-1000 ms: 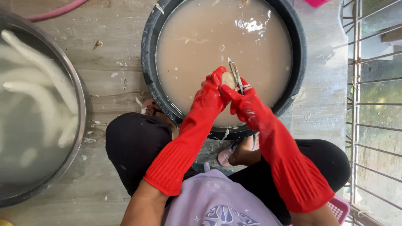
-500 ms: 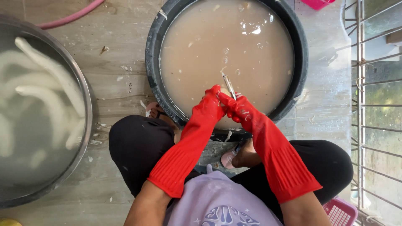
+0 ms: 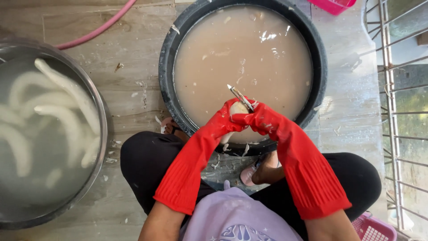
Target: Peeling long white vegetables with a manual peeler over a basin of water
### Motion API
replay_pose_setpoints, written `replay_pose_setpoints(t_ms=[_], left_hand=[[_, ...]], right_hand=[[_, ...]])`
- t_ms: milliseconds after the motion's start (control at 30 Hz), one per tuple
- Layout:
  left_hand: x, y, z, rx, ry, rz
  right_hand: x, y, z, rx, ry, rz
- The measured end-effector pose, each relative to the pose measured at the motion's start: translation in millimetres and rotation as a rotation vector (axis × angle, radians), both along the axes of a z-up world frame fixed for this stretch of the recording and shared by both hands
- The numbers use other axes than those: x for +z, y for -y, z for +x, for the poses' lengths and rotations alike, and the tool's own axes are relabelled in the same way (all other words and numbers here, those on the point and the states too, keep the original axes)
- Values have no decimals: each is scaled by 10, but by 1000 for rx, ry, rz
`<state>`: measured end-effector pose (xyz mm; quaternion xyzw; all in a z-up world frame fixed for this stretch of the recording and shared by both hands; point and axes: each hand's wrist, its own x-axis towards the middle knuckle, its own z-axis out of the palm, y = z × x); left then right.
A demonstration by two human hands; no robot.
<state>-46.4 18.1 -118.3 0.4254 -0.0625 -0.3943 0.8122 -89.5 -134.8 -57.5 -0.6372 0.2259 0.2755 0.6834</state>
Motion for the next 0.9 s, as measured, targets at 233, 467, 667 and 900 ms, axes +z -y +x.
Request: replay_pose_setpoints(t_ms=[233, 467, 667, 900], left_hand=[[-201, 202, 279, 233, -731, 556], [116, 140, 188, 161, -469, 292], [180, 206, 231, 5, -287, 316], [123, 9, 125, 103, -657, 163]], right_hand=[[1147, -21, 105, 146, -237, -603], [-378, 184, -108, 226, -137, -686], [-448, 192, -160, 354, -41, -795], [-1366, 264, -573, 530, 241, -1133]])
